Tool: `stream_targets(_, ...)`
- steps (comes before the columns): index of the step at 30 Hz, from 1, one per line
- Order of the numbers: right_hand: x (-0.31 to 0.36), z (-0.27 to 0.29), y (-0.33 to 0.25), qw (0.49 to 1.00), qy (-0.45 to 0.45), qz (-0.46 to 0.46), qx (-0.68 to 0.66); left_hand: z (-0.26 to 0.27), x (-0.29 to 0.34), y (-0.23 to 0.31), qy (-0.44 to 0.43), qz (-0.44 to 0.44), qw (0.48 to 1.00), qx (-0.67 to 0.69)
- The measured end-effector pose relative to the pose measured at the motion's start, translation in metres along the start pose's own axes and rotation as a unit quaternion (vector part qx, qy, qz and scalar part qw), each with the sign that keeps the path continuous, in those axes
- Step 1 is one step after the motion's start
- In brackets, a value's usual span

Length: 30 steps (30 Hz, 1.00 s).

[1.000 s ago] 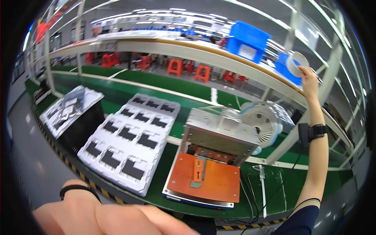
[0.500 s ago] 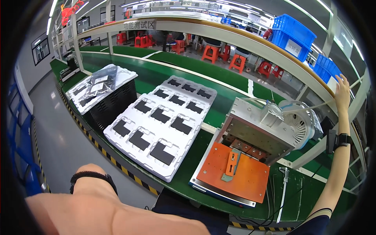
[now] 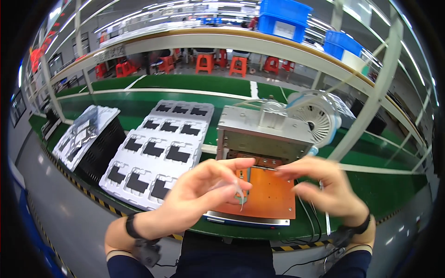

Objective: Assembling and labeling electronic components using a pneumatic press machine on a factory floor.

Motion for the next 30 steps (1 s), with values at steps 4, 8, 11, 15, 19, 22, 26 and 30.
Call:
stream_targets(4,0.022,-0.043,0.016,0.996,0.059,-0.057,-0.042,-0.007,-0.016,-0.061,0.063,0.077,0.993,0.062)
stream_targets(8,0.038,-0.062,0.033,0.988,0.118,-0.065,-0.072,-0.019,-0.012,-0.070,0.085,0.042,0.995,0.038)
stream_targets(11,0.044,-0.062,0.038,0.982,0.128,-0.104,-0.096,-0.015,-0.010,-0.070,0.099,0.038,0.994,-0.033)
stream_targets(15,0.041,-0.060,0.036,0.961,0.135,-0.175,-0.166,-0.010,-0.010,-0.066,0.082,-0.232,0.852,-0.461)
stream_targets(19,0.037,-0.052,0.031,0.982,0.145,-0.079,-0.087,-0.027,-0.006,-0.059,0.093,-0.286,0.817,-0.491)
stream_targets(22,0.042,-0.051,0.023,0.990,0.109,-0.068,-0.053,-0.026,-0.014,-0.049,0.110,-0.309,0.823,-0.464)
stream_targets(26,0.048,-0.056,0.021,0.994,0.100,-0.044,-0.016,-0.012,-0.020,-0.041,-0.067,-0.252,0.809,-0.527)
stream_targets(30,0.050,-0.056,0.021,0.993,0.111,-0.006,0.038,-0.014,-0.018,-0.034,-0.049,-0.150,0.899,-0.409)
Point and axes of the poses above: each hand's wrist, its own x-axis away from the middle knuckle, its own z-axis out of the back of the hand, y = z × x, the point moved 1 cm from there along -x, towards the middle knuckle, and after that the axes turned 7 degrees about y, right-handed, at the moved point
